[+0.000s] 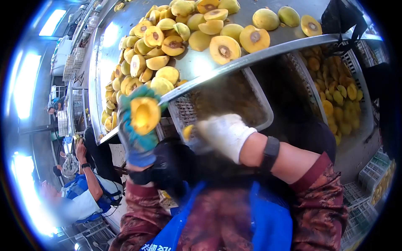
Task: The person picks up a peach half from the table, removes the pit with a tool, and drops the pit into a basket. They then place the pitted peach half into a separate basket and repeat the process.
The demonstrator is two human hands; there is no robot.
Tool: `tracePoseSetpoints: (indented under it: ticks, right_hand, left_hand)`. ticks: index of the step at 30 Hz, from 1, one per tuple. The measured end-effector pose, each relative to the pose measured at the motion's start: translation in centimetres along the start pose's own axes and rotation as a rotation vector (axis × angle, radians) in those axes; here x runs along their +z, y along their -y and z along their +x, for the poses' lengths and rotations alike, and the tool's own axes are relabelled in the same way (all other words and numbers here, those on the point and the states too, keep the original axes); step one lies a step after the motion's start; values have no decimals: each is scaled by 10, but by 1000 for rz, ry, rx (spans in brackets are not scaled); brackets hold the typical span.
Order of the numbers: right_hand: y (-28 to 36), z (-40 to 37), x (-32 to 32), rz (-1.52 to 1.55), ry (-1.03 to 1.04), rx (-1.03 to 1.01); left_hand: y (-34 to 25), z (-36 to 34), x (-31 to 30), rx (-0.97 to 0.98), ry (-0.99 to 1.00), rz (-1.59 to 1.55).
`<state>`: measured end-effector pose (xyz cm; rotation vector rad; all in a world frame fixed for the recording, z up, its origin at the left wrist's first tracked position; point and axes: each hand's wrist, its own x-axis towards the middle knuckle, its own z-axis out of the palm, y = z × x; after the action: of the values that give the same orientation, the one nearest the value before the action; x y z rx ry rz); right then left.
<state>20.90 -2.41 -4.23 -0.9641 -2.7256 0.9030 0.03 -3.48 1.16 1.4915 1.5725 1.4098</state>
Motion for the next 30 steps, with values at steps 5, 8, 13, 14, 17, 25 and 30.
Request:
tracePoseSetpoints:
  ticks: [5, 8, 13, 14, 17, 25, 30]
  right_hand:
    - [-6, 1, 3, -200, 171, 149]
    - [-2, -6, 8, -138, 211, 47]
    - [-5, -18, 23, -201, 104, -55]
    - [-3, -18, 21, -223, 104, -49]
    - [-7, -19, 11, -201, 107, 0]
    - [-19, -27, -18, 178, 55, 148]
    - [-23, -32, -39, 227, -95, 94]
  left_hand:
    - [0, -19, -131, -48, 285, 1507]
    - [18, -7, -126, 144, 127, 1089]
    - [-12, 89, 41, 542, 514, 580]
    - [-9, 103, 72, 627, 554, 608]
    - [9, 128, 139, 793, 761, 784]
    - [33, 128, 129, 211, 844, 529]
    - [42, 115, 111, -193, 640, 160]
